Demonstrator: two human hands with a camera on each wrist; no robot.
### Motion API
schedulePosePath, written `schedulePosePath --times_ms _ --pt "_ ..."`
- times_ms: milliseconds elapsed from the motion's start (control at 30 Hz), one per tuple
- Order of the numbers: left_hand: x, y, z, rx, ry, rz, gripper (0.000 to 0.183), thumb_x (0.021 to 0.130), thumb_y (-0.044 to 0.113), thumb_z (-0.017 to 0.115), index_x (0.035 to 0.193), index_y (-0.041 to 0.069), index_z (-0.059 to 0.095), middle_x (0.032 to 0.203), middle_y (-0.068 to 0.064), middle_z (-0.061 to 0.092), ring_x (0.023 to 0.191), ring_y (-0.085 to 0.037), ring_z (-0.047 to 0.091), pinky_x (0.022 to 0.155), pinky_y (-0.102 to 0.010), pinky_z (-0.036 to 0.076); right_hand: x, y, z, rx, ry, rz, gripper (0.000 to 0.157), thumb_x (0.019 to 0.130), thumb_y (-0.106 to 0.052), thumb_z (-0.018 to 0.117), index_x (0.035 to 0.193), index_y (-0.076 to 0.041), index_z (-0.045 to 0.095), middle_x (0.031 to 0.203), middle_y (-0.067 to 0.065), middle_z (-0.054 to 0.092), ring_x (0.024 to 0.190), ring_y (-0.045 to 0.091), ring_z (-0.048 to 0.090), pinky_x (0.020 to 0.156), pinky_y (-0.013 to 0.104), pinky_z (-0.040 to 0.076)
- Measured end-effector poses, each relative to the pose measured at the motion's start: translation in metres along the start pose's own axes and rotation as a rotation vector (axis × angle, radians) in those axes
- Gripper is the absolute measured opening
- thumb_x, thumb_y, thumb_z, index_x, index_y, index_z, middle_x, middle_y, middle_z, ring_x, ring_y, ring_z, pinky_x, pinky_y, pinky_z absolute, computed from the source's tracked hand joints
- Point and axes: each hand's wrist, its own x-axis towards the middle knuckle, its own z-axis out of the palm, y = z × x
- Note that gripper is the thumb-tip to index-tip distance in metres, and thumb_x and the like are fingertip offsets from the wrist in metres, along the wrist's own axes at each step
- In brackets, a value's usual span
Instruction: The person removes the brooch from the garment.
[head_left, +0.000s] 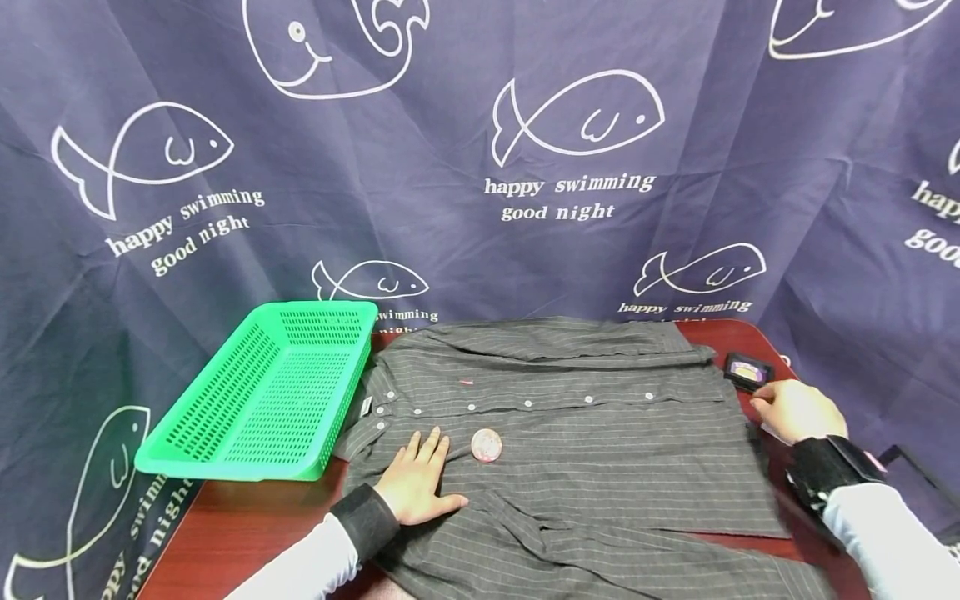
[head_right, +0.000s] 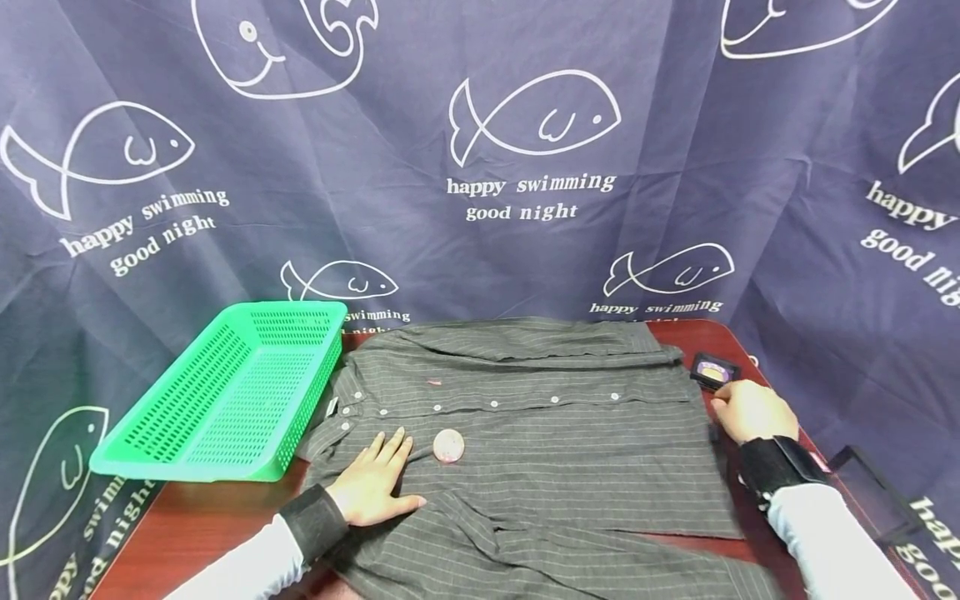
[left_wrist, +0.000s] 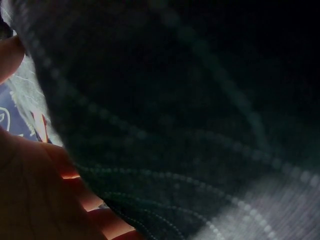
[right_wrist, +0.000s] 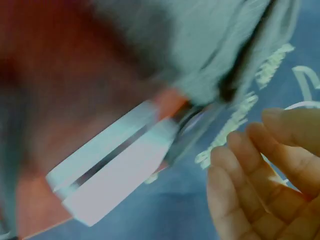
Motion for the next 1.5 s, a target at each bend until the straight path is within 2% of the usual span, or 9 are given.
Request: schedulePosePath --times_ms 133,267,367,500,733,967,1100,1233,1500 --pt "-0.001 0.001 -0.001 -0.001 -0.001 0.0 0.095 0.081 0.062 0.065 0.145 -0.003 0.04 0.154 -0.024 0.035 0.139 -0.052 0.032 0.107 -0.064 0.035 0.004 -0.027 0.005 0.033 0.103 -0.089 0.022 0.083 -0.017 0.064 0.095 -0.001 0.072 0.091 0.026 0.071 0.076 0.045 0.065 0.059 0.056 0.047" --pt "-0.001 0.001 -0.001 -0.001 -0.001 0.0 0.094 0.081 0.061 0.066 0.145 -0.003 0.04 0.154 -0.024 0.035 0.14 -0.053 0.032 0.107 -0.063 0.035 0.006 -0.056 0.01 0.097 0.188 -0.155 0.024 0.085 -0.017 0.066 0.1 0.0 0.071 0.093 0.024 0.071 0.084 0.045 0.067 0.065 0.057 0.048" --pt "-0.001 0.001 -0.001 0.0 -0.001 -0.002 0.094 0.081 0.061 0.066 0.145 -0.003 0.04 0.154 -0.024 0.035 0.14 -0.052 0.032 0.107 -0.063 0.035 0.007 -0.08 0.013 0.157 0.228 -0.202 0.025 0.086 -0.017 0.068 0.102 0.001 0.071 0.091 0.023 0.072 0.08 0.041 0.068 0.064 0.053 0.05" --pt "0.0 0.001 -0.001 0.006 -0.003 -0.007 0.095 0.081 0.062 0.066 0.145 -0.003 0.04 0.154 -0.023 0.035 0.14 -0.052 0.031 0.108 -0.063 0.034 0.007 -0.111 0.016 0.229 0.236 -0.239 0.026 0.087 -0.018 0.069 0.106 0.0 0.071 0.095 0.02 0.073 0.078 0.034 0.069 0.064 0.044 0.051" --pt "-0.002 0.006 -0.006 0.01 -0.008 -0.012 0.094 0.08 0.06 0.067 0.145 -0.003 0.04 0.154 -0.024 0.035 0.14 -0.052 0.032 0.108 -0.062 0.035 0.005 -0.165 0.024 0.376 0.166 -0.242 0.028 0.089 -0.02 0.069 0.109 -0.001 0.071 0.095 0.014 0.074 0.078 0.018 0.065 0.068 0.032 0.049" --pt "-0.001 0.006 -0.007 0.009 -0.015 -0.013 0.095 0.081 0.06 0.067 0.145 -0.004 0.039 0.154 -0.024 0.034 0.14 -0.052 0.031 0.109 -0.063 0.034 0.006 -0.204 0.048 0.507 0.074 -0.273 0.025 0.089 -0.019 0.07 0.107 -0.002 0.072 0.095 0.011 0.075 0.076 0.012 0.065 0.068 0.025 0.05" --pt "-0.001 0.005 -0.006 0.015 -0.016 -0.011 0.095 0.08 0.06 0.067 0.145 -0.004 0.039 0.154 -0.024 0.034 0.14 -0.052 0.031 0.109 -0.063 0.033 0.006 -0.222 0.063 0.572 0.018 -0.302 0.023 0.087 -0.015 0.071 0.105 -0.001 0.072 0.094 0.011 0.075 0.077 0.014 0.067 0.068 0.023 0.05" --pt "-0.001 0.006 -0.007 0.021 -0.018 -0.002 0.095 0.08 0.059 0.067 0.145 -0.004 0.039 0.154 -0.024 0.035 0.14 -0.053 0.031 0.108 -0.064 0.034 0.005 -0.242 0.078 0.588 -0.047 -0.326 0.024 0.086 -0.015 0.071 0.105 0.0 0.072 0.094 0.011 0.075 0.079 0.016 0.069 0.07 0.024 0.052" --pt "-0.002 0.007 -0.008 0.018 -0.026 -0.014 0.094 0.081 0.06 0.067 0.145 -0.004 0.039 0.154 -0.024 0.034 0.14 -0.052 0.031 0.108 -0.063 0.034 0.004 -0.273 0.105 0.526 -0.174 -0.385 0.027 0.085 -0.019 0.07 0.103 0.001 0.072 0.089 0.007 0.074 0.079 0.014 0.067 0.072 0.029 0.052"
